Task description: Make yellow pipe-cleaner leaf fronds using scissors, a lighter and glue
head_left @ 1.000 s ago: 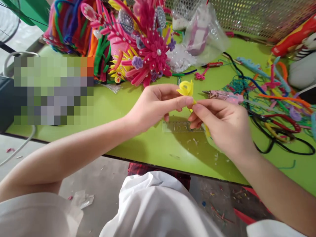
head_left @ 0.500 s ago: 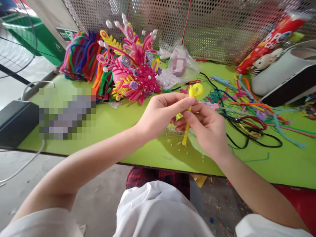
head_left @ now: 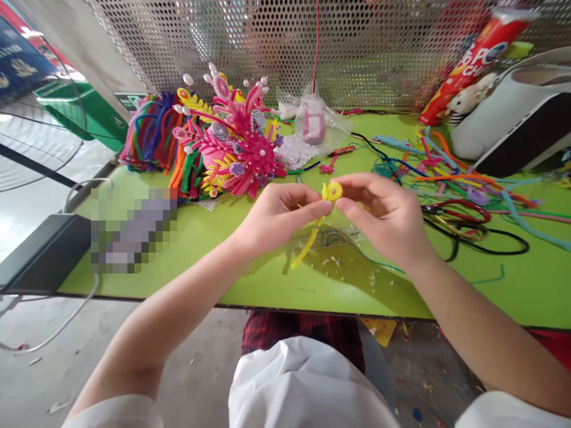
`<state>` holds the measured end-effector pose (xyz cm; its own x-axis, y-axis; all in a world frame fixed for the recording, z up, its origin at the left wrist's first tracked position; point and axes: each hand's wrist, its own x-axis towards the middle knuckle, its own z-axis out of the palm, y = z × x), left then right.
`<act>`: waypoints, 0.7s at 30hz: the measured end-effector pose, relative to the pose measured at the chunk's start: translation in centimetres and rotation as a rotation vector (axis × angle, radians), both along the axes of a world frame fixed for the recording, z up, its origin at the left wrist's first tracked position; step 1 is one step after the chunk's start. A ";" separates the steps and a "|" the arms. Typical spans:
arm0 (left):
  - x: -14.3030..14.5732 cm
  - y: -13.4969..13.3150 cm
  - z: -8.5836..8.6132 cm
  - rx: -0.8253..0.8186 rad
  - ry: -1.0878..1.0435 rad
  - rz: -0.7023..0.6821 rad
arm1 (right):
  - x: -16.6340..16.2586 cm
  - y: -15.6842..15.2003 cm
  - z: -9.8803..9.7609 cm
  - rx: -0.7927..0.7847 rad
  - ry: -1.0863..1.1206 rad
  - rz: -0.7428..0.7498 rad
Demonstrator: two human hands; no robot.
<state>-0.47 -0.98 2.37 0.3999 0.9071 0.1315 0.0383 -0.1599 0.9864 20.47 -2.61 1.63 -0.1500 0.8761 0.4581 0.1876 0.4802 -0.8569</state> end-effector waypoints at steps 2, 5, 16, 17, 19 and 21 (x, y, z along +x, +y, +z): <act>0.2 -0.2 -0.1 -0.013 0.017 -0.007 | -0.1 -0.1 -0.1 0.001 -0.019 0.004; 0.3 -0.3 -0.2 -0.032 -0.004 0.022 | -0.2 -0.3 -0.2 0.051 -0.071 -0.070; 0.4 -0.4 0.6 -0.077 0.026 -0.019 | 0.8 -0.3 1.1 0.243 -0.248 -0.087; 0.5 -0.5 0.5 -0.088 0.033 -0.027 | 0.9 -0.1 1.1 0.190 -0.194 -0.071; 0.5 -0.6 0.4 -0.121 0.038 -0.068 | 1.1 0.1 1.2 0.073 -0.112 -0.028; 0.5 -0.6 0.2 -0.135 0.052 -0.128 | 1.1 0.3 1.4 0.005 -0.132 0.040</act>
